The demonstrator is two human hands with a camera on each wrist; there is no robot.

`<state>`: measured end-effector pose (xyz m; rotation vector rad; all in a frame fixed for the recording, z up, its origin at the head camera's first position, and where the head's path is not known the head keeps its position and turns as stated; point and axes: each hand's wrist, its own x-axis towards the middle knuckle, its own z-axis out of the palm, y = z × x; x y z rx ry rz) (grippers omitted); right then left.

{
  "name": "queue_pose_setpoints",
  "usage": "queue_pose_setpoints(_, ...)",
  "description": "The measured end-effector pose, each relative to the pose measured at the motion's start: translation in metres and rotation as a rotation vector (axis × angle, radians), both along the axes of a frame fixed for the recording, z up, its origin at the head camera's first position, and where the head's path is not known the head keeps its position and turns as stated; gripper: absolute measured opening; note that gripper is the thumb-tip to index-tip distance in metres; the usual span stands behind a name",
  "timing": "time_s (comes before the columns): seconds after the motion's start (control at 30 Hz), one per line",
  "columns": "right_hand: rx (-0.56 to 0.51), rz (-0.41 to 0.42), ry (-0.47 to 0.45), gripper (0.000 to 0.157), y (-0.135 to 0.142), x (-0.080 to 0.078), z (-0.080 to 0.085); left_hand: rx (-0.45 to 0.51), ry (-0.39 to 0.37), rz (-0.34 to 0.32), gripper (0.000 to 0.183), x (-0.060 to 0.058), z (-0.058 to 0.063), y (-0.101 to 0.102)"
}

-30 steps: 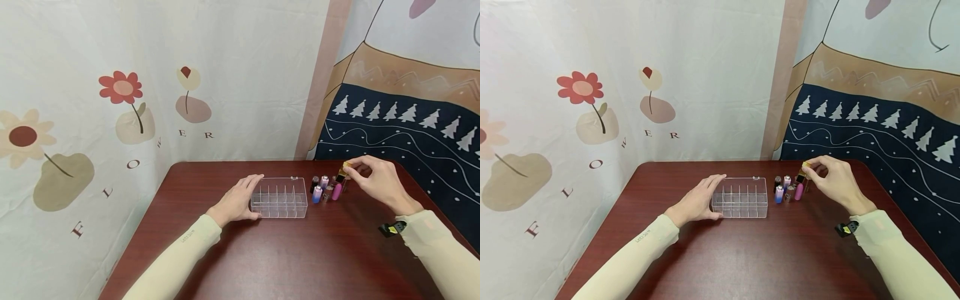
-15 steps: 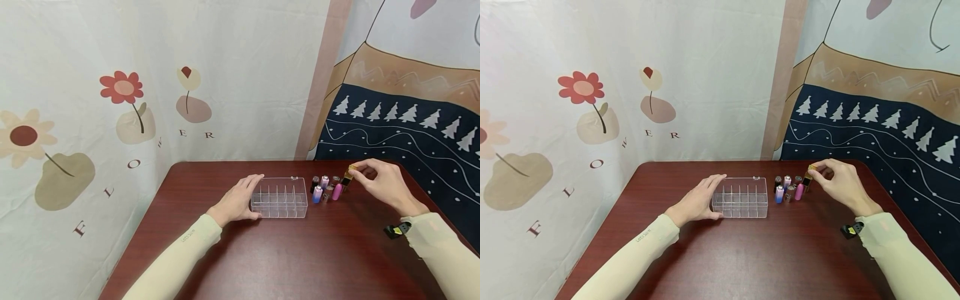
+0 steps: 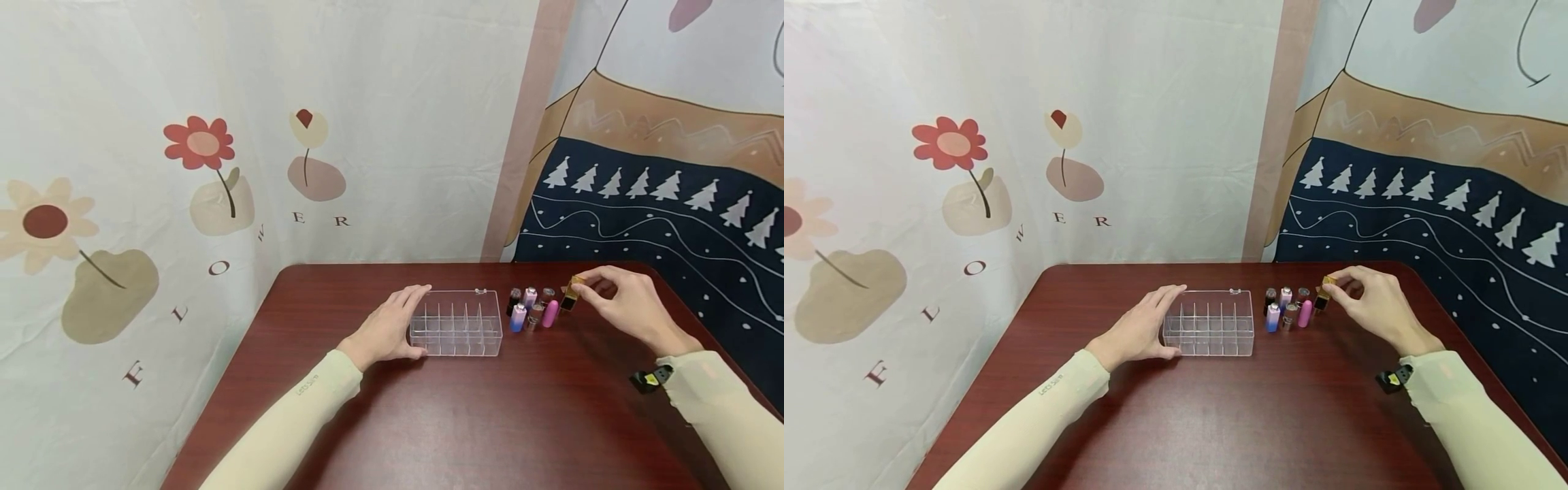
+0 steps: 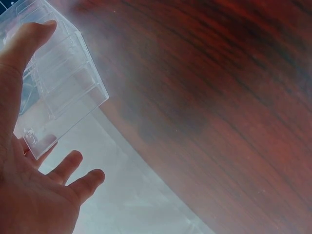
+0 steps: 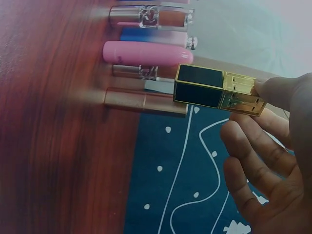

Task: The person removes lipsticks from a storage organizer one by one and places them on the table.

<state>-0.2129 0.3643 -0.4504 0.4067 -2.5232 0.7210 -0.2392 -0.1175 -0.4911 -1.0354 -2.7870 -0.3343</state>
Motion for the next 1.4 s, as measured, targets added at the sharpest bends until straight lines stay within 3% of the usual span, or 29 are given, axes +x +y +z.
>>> queue_pose_setpoints(1.4, 0.105, 0.099, -0.155, 0.021, 0.011, -0.006, -0.026, -0.002, 0.014, -0.007, 0.138, 0.000, -0.001, 0.000)
